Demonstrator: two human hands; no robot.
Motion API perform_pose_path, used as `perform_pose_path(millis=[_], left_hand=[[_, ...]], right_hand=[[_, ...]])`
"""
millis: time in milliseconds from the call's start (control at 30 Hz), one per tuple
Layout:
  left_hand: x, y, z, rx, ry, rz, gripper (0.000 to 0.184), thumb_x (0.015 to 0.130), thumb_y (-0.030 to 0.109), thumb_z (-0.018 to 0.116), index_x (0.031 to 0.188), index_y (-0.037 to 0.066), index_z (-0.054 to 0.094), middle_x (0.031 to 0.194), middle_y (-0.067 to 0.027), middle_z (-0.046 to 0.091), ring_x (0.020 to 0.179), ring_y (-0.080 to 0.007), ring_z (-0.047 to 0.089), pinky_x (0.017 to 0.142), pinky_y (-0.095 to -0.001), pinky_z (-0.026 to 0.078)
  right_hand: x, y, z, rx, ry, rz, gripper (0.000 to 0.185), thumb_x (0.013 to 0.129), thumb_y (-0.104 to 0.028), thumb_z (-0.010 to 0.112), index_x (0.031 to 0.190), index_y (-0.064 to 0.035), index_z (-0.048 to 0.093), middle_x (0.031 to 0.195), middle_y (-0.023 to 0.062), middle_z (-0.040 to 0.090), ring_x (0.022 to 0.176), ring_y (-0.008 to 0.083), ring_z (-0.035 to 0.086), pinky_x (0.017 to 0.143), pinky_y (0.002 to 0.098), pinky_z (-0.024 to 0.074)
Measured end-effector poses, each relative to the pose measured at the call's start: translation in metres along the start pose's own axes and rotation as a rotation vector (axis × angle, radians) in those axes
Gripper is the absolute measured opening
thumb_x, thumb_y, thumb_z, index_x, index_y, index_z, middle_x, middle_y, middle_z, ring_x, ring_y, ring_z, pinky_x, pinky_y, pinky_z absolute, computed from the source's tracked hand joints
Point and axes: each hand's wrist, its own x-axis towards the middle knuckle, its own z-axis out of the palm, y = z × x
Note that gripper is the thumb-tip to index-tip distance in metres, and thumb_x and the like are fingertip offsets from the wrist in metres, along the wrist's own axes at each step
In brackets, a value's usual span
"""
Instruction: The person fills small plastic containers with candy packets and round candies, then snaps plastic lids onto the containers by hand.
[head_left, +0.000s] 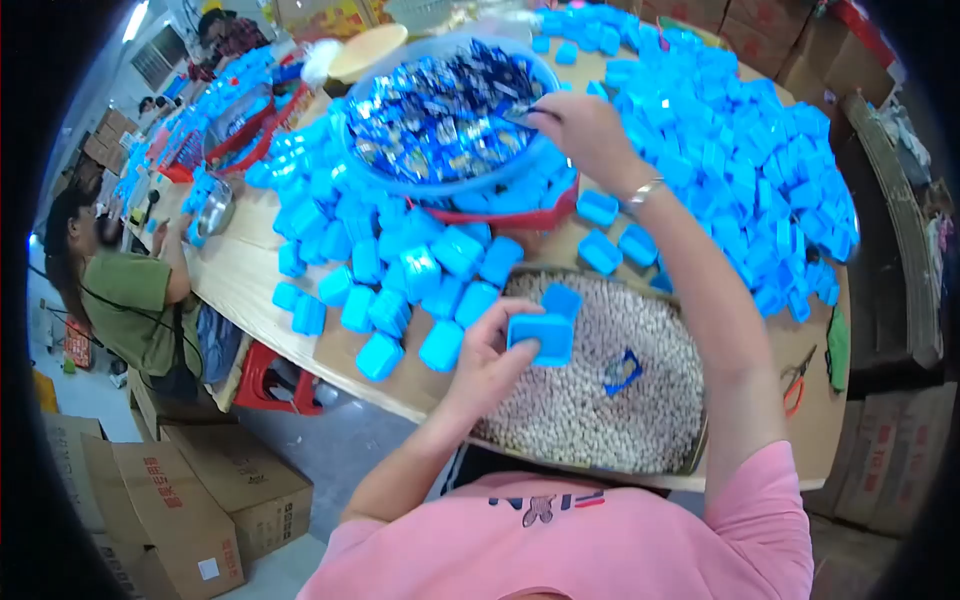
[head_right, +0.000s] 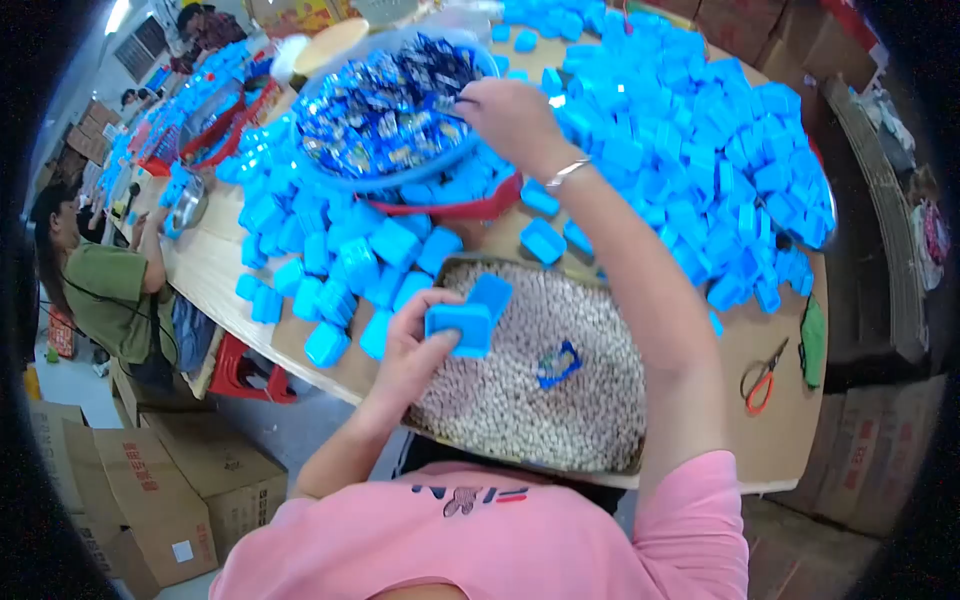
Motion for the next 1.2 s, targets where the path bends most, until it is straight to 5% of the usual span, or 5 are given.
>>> perform_pose_path(millis=[267,667,800,933,1200], left_hand=[[0.002,-0.003,0.001,-0.175,0.088,0.041,0.036,0.082,-0.003,0.060,0.117,0.003,0.056,0.101,-0.0059,0.062,0.085,-0.0103,0.056,0.077,-0.0223,0.048],[-0.021,0.002,0.045,-0.066,-0.106,-0.036,0.045,0.080,-0.003,0.070,0.122,0.004,0.054,0.106,-0.0076,0.062,0.087,-0.0106,0.059,0.077,-0.0217,0.049],[-0.023,-0.003,0.050,-0.100,-0.137,-0.036,0.048,0.080,-0.003,0.071,0.124,0.004,0.053,0.107,-0.0081,0.062,0.088,-0.0115,0.059,0.078,-0.0221,0.050],[-0.027,-0.007,0.044,-0.170,-0.252,-0.141,0.049,0.079,-0.002,0.072,0.124,0.004,0.053,0.106,-0.0086,0.063,0.090,-0.0130,0.060,0.078,-0.0231,0.050],[-0.024,-0.004,0.047,-0.190,-0.176,-0.171,0.046,0.079,-0.003,0.070,0.121,0.003,0.054,0.107,-0.0097,0.064,0.089,-0.0142,0.063,0.074,-0.0242,0.055]], right_hand=[[-0.153,-0.078,-0.147,-0.019,-0.519,0.185,0.009,0.085,-0.013,0.064,0.080,-0.0055,0.065,0.073,0.0044,0.056,0.056,0.0219,0.046,0.055,0.0341,0.0398],[-0.170,-0.135,-0.177,0.757,-0.157,0.864,0.009,0.086,-0.003,0.063,0.092,-0.0029,0.068,0.071,-0.0031,0.055,0.058,0.0042,0.040,0.053,0.0203,0.0315],[-0.161,-0.149,-0.153,0.514,-0.024,0.562,0.009,0.083,-0.004,0.066,0.091,-0.0055,0.068,0.065,-0.0035,0.054,0.054,0.0069,0.040,0.053,0.0215,0.0330],[-0.145,-0.134,-0.153,0.388,-0.447,0.107,0.013,0.079,-0.006,0.069,0.092,-0.0093,0.068,0.070,-0.0018,0.056,0.054,0.0107,0.042,0.053,0.0237,0.0357],[-0.162,-0.098,-0.155,0.315,-0.433,0.256,0.019,0.075,-0.008,0.071,0.093,-0.0114,0.066,0.082,0.0038,0.059,0.062,0.0182,0.050,0.058,0.0304,0.0422]])
